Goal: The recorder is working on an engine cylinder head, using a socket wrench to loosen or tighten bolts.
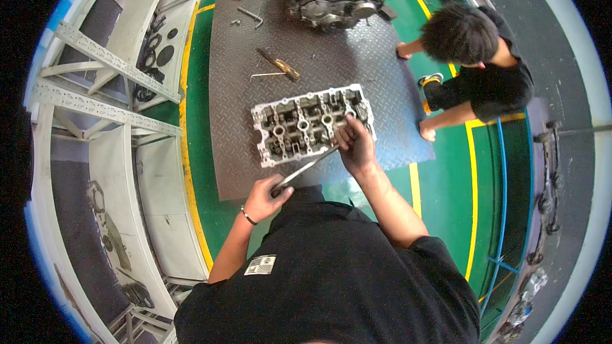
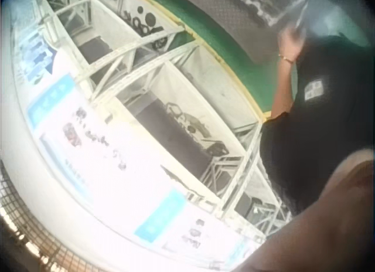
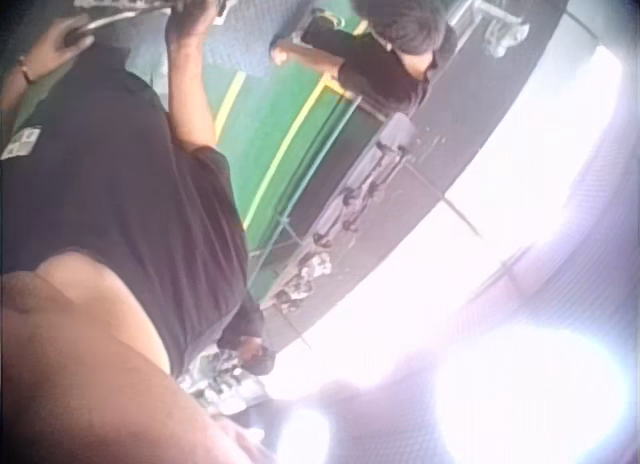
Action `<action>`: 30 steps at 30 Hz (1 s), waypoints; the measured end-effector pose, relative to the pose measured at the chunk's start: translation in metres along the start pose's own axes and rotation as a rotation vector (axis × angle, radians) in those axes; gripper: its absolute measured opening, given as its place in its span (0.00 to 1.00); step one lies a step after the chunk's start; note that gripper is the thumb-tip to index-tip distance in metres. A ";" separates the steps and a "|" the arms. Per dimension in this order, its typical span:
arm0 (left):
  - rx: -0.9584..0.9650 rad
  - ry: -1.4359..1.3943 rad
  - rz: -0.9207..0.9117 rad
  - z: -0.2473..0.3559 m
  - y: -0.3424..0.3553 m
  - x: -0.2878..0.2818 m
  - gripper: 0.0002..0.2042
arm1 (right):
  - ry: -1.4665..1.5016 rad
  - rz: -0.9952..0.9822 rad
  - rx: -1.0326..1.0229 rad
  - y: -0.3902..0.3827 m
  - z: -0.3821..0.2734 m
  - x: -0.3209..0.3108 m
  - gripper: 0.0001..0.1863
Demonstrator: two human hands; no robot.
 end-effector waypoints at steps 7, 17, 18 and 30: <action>0.225 -0.181 0.159 -0.007 -0.089 0.025 0.13 | 0.262 -0.057 -0.169 -0.079 -0.002 -0.031 0.21; -0.090 0.051 0.529 -0.076 -0.214 -0.077 0.13 | -0.331 -0.088 0.222 -0.159 0.140 0.010 0.12; -0.106 0.031 0.577 -0.084 -0.230 -0.093 0.12 | -0.415 -0.141 0.242 -0.163 0.157 0.022 0.14; -0.334 -0.142 0.952 -0.275 -0.448 -0.198 0.13 | -1.009 -0.522 0.393 -0.163 0.428 0.181 0.13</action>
Point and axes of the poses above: each hand's wrist, its own y-axis towards the middle knuckle, its own x-axis out of the palm, z = x × y, the point moved 6 cm from there along y, towards the middle knuckle, and after that the axes turned 7 degrees about -x, right-handed, at the moved point
